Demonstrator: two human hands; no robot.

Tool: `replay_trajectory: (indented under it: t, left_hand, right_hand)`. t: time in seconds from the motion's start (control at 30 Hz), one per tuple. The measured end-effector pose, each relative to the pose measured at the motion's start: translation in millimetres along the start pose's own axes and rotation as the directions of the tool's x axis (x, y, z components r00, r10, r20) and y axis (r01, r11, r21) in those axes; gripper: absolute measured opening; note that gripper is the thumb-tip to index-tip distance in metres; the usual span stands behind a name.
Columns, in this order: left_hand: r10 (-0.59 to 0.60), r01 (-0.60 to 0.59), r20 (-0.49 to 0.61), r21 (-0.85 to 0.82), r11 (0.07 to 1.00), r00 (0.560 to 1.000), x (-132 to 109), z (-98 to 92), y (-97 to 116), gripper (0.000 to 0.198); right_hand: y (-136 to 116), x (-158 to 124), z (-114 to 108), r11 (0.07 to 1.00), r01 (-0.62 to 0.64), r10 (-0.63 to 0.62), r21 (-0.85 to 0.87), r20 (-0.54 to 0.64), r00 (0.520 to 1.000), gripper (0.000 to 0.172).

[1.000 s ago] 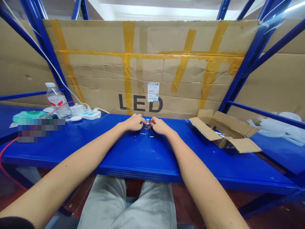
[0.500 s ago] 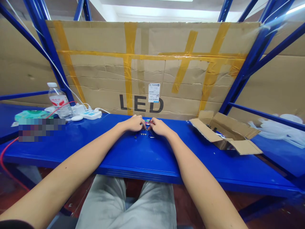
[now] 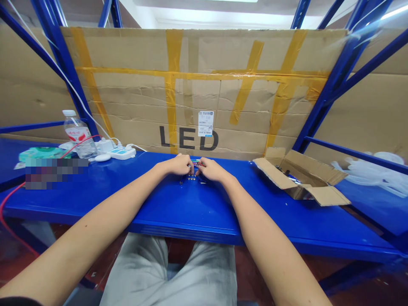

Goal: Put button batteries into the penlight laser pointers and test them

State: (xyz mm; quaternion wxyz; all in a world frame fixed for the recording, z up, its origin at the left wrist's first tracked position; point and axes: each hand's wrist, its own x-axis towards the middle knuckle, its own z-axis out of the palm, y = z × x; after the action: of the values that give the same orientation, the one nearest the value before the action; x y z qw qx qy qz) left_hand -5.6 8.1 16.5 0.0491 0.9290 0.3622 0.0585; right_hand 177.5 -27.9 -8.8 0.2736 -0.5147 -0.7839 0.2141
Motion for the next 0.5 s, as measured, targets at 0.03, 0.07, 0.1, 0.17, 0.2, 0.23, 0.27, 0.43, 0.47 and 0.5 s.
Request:
replay_trajectory:
  t: [0.03,0.07,0.1,0.17,0.2,0.23,0.27,0.43,0.47,0.5]
  left_hand:
    - [-0.001,0.001,-0.002,-0.007,1.0,1.0,-0.2,0.1,0.2,0.031]
    - [-0.002,0.002,-0.003,-0.014,1.0,1.0,-0.5,0.1,0.5,0.03]
    - [-0.003,0.003,-0.004,-0.021,1.0,1.0,-0.7,0.1,0.7,0.029]
    - [-0.006,0.006,0.002,-0.031,0.999,1.0,-1.0,-0.1,1.2,0.028]
    - [-0.008,0.008,0.007,-0.034,0.999,1.0,-1.0,-0.3,1.3,0.028]
    - [-0.01,0.01,0.012,-0.034,0.999,1.0,-0.9,-0.5,1.5,0.028]
    - [-0.014,0.014,0.017,-0.033,0.999,1.0,-0.8,-0.6,1.6,0.028]
    - [-0.026,0.028,0.037,-0.047,0.999,0.999,-0.2,-0.7,1.9,0.026]
    - [-0.027,0.029,0.039,-0.054,0.998,0.999,-0.1,-0.5,1.9,0.027]
    - [-0.028,0.03,0.041,-0.059,0.998,0.999,0.1,-0.3,1.7,0.027]
  right_hand:
    - [0.1,0.2,0.3,1.0,0.0,0.0,0.016,0.006,1.0,0.013]
    - [0.4,0.4,0.5,1.0,0.001,-0.001,0.03,0.011,1.0,0.013]
    - [0.7,0.6,0.8,0.999,0.001,-0.002,0.041,0.016,1.0,0.013]
    - [1.3,1.1,1.3,0.998,0.0,-0.001,0.059,0.019,1.0,0.012]
    - [1.6,1.4,1.6,0.998,-0.001,0.0,0.064,0.019,1.0,0.012]
    - [2.0,1.7,1.9,0.998,-0.001,-0.001,0.07,0.021,1.0,0.012]
    - [2.5,2.0,2.2,0.997,0.0,-0.002,0.077,0.022,1.0,0.011]
    - [5.6,4.0,3.8,0.994,0.009,-0.012,0.107,0.028,1.0,0.011]
    - [6.2,4.3,4.1,0.994,0.011,-0.014,0.108,0.028,1.0,0.011]
    - [6.6,4.6,4.2,0.994,0.013,-0.016,0.109,0.029,0.999,0.011]
